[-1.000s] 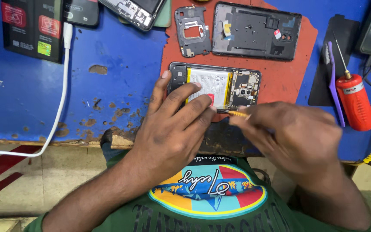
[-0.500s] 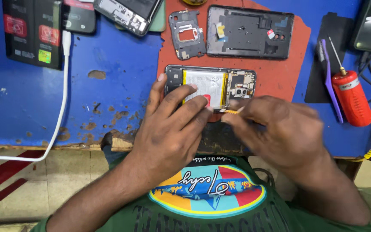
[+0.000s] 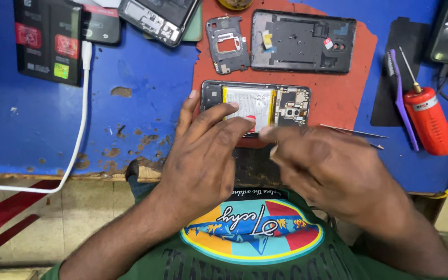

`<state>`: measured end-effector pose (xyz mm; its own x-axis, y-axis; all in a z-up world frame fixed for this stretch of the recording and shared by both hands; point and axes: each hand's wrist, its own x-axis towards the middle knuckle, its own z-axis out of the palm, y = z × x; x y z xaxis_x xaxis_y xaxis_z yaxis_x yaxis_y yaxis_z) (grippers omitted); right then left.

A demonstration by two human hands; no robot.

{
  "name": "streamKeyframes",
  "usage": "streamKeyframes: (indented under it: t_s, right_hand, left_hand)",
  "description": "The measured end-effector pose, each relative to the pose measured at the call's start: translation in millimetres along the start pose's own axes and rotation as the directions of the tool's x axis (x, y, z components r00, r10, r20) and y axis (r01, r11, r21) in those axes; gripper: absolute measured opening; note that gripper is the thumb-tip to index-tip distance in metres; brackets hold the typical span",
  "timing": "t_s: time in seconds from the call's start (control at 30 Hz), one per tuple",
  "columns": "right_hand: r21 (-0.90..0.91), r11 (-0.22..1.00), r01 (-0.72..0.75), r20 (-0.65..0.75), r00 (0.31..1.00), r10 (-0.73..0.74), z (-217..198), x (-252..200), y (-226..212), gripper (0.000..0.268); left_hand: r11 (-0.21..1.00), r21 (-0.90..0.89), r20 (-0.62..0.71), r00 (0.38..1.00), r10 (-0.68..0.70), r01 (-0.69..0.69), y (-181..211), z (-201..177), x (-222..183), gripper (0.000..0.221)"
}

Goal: The person uses tweezers and a screwdriver to remove and reattach small components inside a disassembled smartphone. They then use a hot air gun on the motherboard area and briefly test the screen before continuing work on the internal parts.

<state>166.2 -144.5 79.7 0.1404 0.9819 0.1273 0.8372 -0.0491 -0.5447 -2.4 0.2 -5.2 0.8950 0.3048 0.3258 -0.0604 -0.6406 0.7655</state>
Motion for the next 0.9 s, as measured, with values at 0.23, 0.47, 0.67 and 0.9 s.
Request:
streamKeyframes:
  t_s: [0.23, 0.47, 0.67, 0.9]
  right_hand:
    - [-0.108, 0.993, -0.055, -0.058, 0.997, 0.049, 10, -11, -2, 0.034]
    - [0.323, 0.924, -0.203, -0.437, 0.834, 0.336, 9, -70, 35, 0.040]
    - [0.430, 0.875, -0.222, -0.485, 0.761, 0.431, 28, -117, 59, 0.041]
    - [0.416, 0.880, -0.229, -0.479, 0.768, 0.426, 30, -128, 66, 0.041]
  left_hand:
    - [0.995, 0.099, 0.008, 1.000, 0.012, -0.013, 6, -5, -2, 0.046]
    - [0.910, 0.389, 0.187, 0.980, 0.071, -0.140, 6, -22, -8, 0.042]
    - [0.873, 0.393, 0.318, 0.934, 0.166, -0.289, -1, -24, 1, 0.040]
    - [0.818, 0.440, 0.447, 0.880, 0.159, -0.371, -2, -27, 13, 0.044]
